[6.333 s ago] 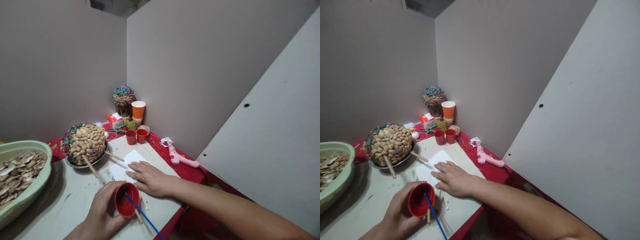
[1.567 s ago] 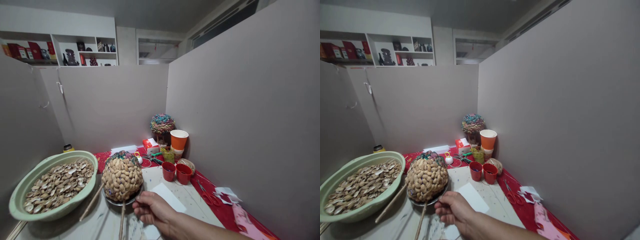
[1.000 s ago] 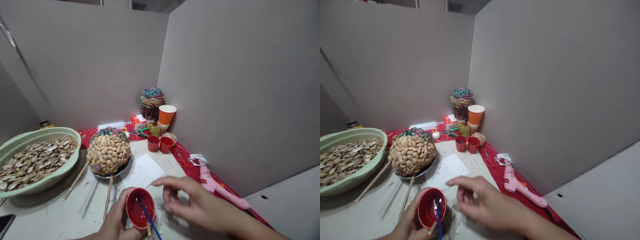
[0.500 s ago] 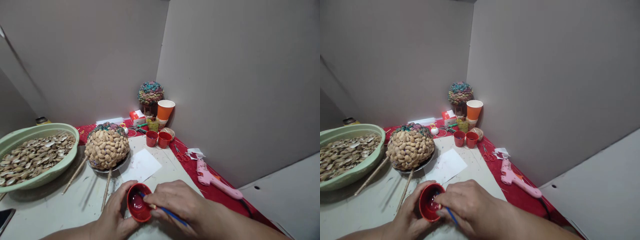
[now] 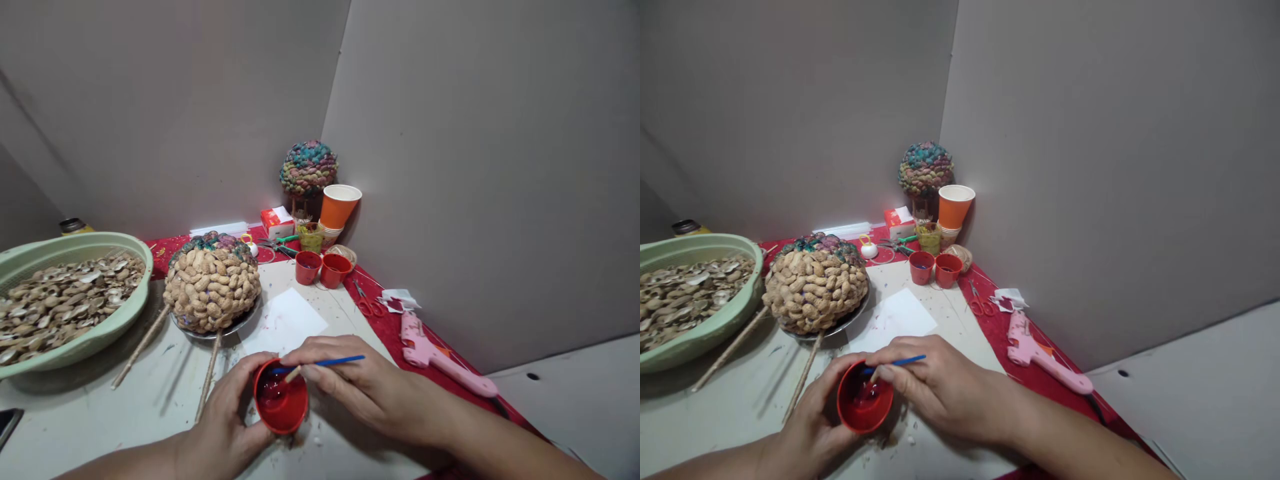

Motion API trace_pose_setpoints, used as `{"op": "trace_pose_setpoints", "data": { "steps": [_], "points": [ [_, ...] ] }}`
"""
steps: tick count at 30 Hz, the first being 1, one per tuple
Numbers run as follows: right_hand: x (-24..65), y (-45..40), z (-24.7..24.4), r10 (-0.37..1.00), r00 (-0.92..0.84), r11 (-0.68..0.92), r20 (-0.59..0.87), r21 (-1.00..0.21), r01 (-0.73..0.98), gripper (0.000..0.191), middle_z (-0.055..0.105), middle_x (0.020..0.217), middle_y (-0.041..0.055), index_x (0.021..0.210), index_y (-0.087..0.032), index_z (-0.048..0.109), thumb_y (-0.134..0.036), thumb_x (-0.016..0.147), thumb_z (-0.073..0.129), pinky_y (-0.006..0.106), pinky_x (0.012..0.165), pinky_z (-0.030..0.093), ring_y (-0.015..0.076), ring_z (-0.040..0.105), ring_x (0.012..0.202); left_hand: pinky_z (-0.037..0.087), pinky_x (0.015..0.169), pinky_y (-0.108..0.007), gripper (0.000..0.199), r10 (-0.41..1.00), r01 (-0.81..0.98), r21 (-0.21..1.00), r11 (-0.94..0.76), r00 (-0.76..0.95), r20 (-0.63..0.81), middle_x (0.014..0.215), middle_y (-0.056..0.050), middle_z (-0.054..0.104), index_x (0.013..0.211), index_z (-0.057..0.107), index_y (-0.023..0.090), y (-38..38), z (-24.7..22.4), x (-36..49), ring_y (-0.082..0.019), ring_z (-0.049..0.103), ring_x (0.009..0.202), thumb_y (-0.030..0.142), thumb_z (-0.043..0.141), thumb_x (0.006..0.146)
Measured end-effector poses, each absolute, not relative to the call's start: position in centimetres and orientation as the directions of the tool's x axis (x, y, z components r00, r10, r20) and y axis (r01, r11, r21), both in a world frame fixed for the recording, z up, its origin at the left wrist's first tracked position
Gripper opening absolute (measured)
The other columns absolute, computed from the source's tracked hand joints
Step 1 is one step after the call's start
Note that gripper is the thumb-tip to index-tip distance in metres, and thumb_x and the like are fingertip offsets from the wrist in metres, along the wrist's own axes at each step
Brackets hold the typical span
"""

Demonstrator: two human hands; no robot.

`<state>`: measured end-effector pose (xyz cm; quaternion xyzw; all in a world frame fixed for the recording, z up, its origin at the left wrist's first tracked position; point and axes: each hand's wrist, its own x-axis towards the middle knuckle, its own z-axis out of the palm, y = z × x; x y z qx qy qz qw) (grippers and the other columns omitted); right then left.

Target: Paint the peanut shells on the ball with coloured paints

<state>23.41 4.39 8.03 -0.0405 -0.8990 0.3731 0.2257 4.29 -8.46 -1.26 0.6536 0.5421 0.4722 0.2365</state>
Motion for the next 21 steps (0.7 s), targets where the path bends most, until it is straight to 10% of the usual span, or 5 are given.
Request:
{"op": "trace_pose_setpoints", "data": {
  "steps": [13, 21],
  "points": [
    [23.3, 3.8, 8.9, 0.251, -0.924, 0.637, 0.287, -0.768, -0.065, 0.028, 0.074, 0.097, 0.0099, 0.107, -0.013, 0.069, -0.021, 0.102, 0.042, 0.026, 0.079, 0.052, 0.0154, 0.067, 0.086, 0.055, 0.097, -0.033, 0.067, 0.943, 0.51, 0.816, -0.271, -0.029, 0.331, 0.128, -0.005, 0.064, 0.134, 0.041, 0.034, -8.6, -1.1, 4.3, -0.023, 0.067, 0.113, 0.027, 0.078, 0.079],
    [23.8, 3.3, 9.4, 0.275, -0.926, 0.801, 0.26, -0.595, 0.071, 0.023, 0.067, 0.084, 0.0063, 0.091, -0.013, 0.064, -0.016, 0.1, 0.043, 0.025, 0.072, 0.05, 0.0139, 0.06, 0.073, 0.056, 0.095, -0.032, 0.065, 0.931, 0.555, 0.786, -0.272, -0.055, 0.361, 0.125, -0.004, 0.066, 0.133, 0.043, 0.033, -8.5, -0.9, 4.4, -0.022, 0.068, 0.11, 0.029, 0.079, 0.078]
  ]
}}
